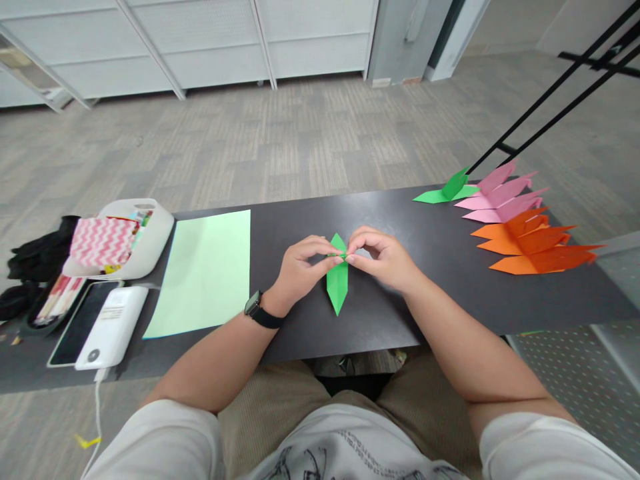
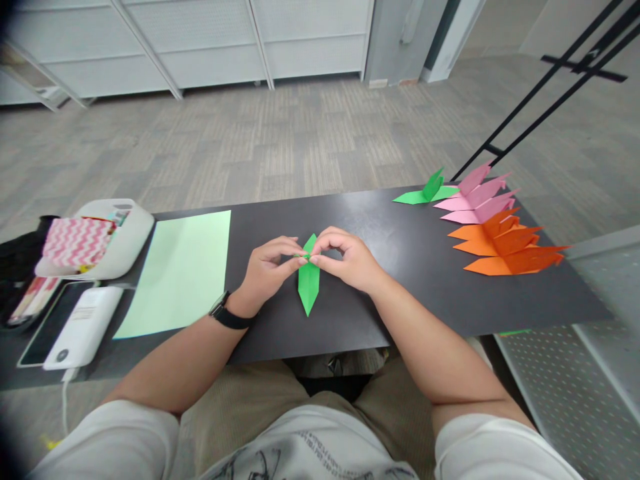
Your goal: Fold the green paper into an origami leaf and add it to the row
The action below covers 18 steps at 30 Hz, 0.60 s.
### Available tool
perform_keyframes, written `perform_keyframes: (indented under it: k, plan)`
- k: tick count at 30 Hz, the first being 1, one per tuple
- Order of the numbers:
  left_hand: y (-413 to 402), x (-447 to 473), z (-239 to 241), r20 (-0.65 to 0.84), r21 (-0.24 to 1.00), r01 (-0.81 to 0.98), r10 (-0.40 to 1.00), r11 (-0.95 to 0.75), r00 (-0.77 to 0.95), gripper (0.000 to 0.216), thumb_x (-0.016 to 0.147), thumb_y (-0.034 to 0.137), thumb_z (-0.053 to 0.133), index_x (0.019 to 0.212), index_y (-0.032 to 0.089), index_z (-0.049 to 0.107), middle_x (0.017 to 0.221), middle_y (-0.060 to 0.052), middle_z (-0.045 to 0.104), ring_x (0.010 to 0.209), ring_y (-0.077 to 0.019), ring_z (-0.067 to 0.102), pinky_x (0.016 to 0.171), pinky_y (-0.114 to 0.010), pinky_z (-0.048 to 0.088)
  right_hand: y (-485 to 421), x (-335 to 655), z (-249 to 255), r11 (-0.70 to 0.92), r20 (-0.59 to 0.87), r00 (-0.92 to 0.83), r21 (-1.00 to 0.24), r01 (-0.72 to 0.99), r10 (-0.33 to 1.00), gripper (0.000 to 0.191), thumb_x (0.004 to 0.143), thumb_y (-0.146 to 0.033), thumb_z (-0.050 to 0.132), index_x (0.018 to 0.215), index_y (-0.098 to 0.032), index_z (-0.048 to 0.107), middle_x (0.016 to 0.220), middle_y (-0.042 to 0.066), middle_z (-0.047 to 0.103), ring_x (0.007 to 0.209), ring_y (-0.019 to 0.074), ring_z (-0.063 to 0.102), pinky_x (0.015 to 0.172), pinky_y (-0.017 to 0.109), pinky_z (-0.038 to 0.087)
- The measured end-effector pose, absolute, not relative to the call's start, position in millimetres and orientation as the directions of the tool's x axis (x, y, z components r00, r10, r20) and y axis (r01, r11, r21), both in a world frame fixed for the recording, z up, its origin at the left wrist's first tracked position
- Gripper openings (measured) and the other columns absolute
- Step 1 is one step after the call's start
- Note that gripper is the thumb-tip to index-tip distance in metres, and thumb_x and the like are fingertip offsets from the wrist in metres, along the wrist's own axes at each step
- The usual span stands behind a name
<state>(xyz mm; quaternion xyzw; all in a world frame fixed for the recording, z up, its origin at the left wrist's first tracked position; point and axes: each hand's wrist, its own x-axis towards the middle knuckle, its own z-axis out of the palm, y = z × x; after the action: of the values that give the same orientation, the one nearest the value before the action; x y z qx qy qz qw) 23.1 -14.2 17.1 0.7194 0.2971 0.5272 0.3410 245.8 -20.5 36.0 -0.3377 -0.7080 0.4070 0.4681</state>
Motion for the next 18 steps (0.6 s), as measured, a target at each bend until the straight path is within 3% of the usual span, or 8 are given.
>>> perform_keyframes:
  k: [5,9,18]
  plan:
    - [-14.2,21.6,20.4,0.611,0.739,0.115,0.733,-0.663,0.3,0.014,0.095,0.041,0.085,0.093,0.027,0.085,0.091,-0.003,0.084,0.086,-0.0182,0.077,0.1,-0.044,0.06,-18.0,247.4,30.4,0.398,0.342,-0.334,-0.91,0.113,0.878,0.02,0.093,-0.045,0.081,0.087,-0.026,0.077,0.094,0.003,0.071,0.088,0.0195,0.068,0.089,0.04,0.056]
    - [-11.5,20.7,20.3,0.633,0.711,0.137,0.713,-0.689,0.301,0.013,0.096,0.041,0.084,0.094,0.028,0.086,0.091,-0.003,0.083,0.088,-0.0183,0.077,0.095,-0.042,0.061,-17.3,248.8,28.3,0.366,0.303,-0.338,-0.921,0.137,0.891,0.018,0.09,-0.043,0.083,0.09,-0.026,0.078,0.095,0.003,0.073,0.09,0.0196,0.069,0.09,0.04,0.056]
    - [-9.3,19.9,18.6,0.61,0.715,0.179,0.728,-0.676,0.312,0.014,0.095,0.042,0.085,0.093,0.028,0.086,0.09,-0.002,0.085,0.084,-0.0191,0.078,0.099,-0.045,0.058,-18.2,249.5,31.3,0.427,0.353,-0.349,-0.889,0.165,0.868,0.019,0.092,-0.045,0.082,0.088,-0.027,0.078,0.094,0.003,0.074,0.09,0.0205,0.069,0.092,0.041,0.056]
